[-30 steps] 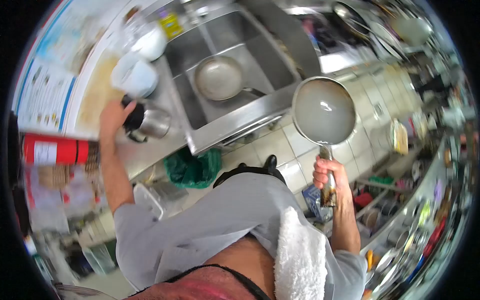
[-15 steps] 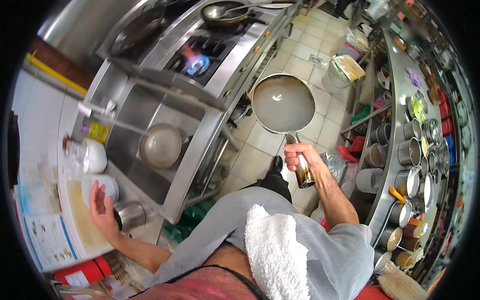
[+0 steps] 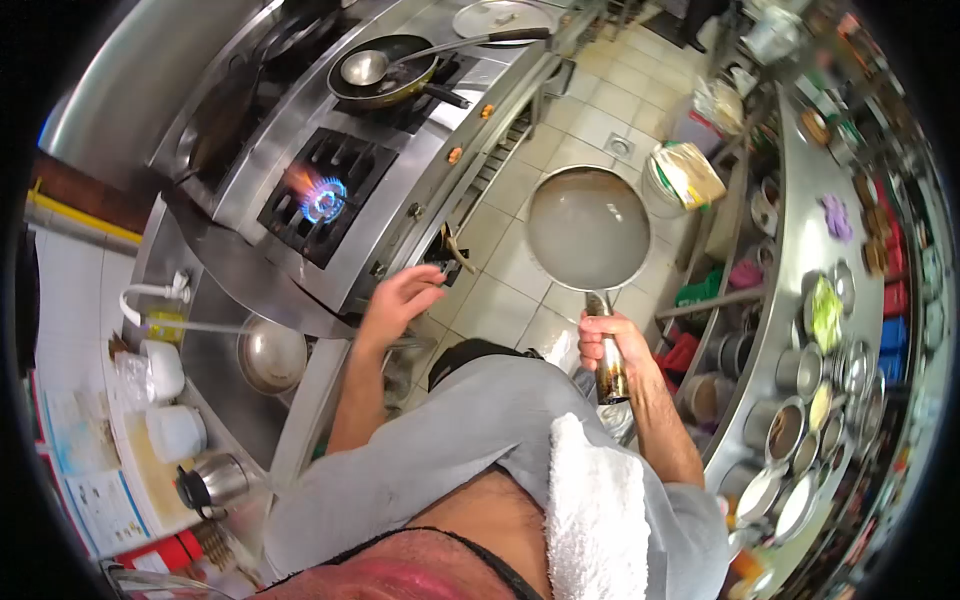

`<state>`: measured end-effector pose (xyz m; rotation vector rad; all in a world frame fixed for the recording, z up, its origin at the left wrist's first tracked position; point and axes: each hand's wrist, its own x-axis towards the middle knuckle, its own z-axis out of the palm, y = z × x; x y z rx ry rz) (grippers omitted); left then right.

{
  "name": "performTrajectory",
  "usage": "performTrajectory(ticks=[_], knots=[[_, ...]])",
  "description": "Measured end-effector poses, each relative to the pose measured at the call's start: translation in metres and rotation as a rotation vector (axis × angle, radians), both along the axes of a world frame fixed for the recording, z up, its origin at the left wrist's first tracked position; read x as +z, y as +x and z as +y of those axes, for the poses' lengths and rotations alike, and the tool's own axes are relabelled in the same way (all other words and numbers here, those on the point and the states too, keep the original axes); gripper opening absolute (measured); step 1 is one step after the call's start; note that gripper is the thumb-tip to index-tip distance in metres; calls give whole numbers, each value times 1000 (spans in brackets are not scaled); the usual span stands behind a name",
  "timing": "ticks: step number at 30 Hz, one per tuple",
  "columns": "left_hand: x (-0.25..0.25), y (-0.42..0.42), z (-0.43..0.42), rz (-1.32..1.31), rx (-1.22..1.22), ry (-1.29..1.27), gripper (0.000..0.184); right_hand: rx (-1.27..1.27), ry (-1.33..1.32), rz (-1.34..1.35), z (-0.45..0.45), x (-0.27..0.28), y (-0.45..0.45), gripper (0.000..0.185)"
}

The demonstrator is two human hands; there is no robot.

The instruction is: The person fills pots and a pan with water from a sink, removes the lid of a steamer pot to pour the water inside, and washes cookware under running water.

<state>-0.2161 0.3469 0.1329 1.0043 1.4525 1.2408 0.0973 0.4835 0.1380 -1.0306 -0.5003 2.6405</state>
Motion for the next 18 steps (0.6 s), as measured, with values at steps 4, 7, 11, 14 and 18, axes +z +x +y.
performTrajectory(ticks=[4,7,11,14,18], knots=[[-204,-59,52,-1080,1014,-76,64,-53,17,17,84,-9,5,12],[-286,-100,58,-976,1497,-48,65,-123,71,26,143,-16,6,11],[-333,-91,83,-1032,1321,-183,67,-206,108,64,222,-11,-1,11],[-340,-96,113,-1350,1697,246,79,-276,92,81,281,-4,4,9],[-348,-135,120,-960,1926,783,76,-283,105,45,357,-3,1,8]])
